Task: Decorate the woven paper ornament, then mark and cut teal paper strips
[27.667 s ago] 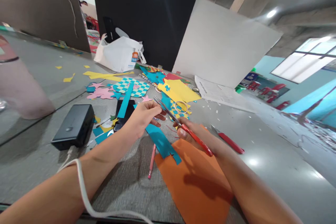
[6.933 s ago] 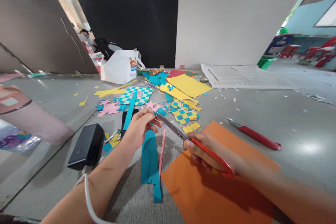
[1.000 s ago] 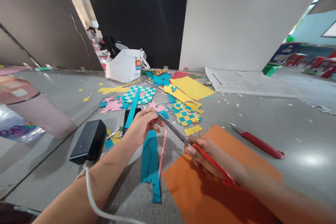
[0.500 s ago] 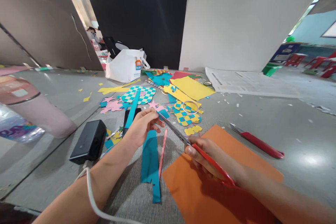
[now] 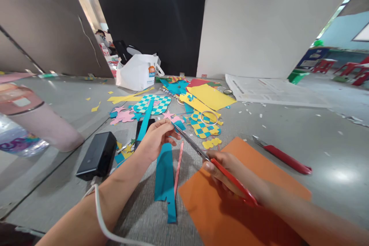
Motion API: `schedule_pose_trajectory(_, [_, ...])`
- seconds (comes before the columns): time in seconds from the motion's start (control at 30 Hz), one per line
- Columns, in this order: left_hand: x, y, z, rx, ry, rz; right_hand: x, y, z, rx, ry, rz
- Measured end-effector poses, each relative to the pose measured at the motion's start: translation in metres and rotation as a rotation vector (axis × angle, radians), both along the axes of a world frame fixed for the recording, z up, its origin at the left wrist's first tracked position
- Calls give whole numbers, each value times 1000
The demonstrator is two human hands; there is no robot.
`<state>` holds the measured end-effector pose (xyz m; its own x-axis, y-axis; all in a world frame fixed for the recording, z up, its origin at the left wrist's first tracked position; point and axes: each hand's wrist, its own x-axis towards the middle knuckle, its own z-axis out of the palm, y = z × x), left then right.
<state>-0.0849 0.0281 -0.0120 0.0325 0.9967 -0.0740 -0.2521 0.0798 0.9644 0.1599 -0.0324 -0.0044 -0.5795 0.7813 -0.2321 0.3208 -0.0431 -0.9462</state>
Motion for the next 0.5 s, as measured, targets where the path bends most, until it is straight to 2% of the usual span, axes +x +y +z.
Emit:
schedule_pose_trajectory(0.27, [-1, -2, -1, 25, -24, 16, 1, 2, -6, 109, -50, 11])
schedule_pose_trajectory(0.5, [0, -3, 1, 31, -18, 20, 1, 3, 2, 145, -76, 33])
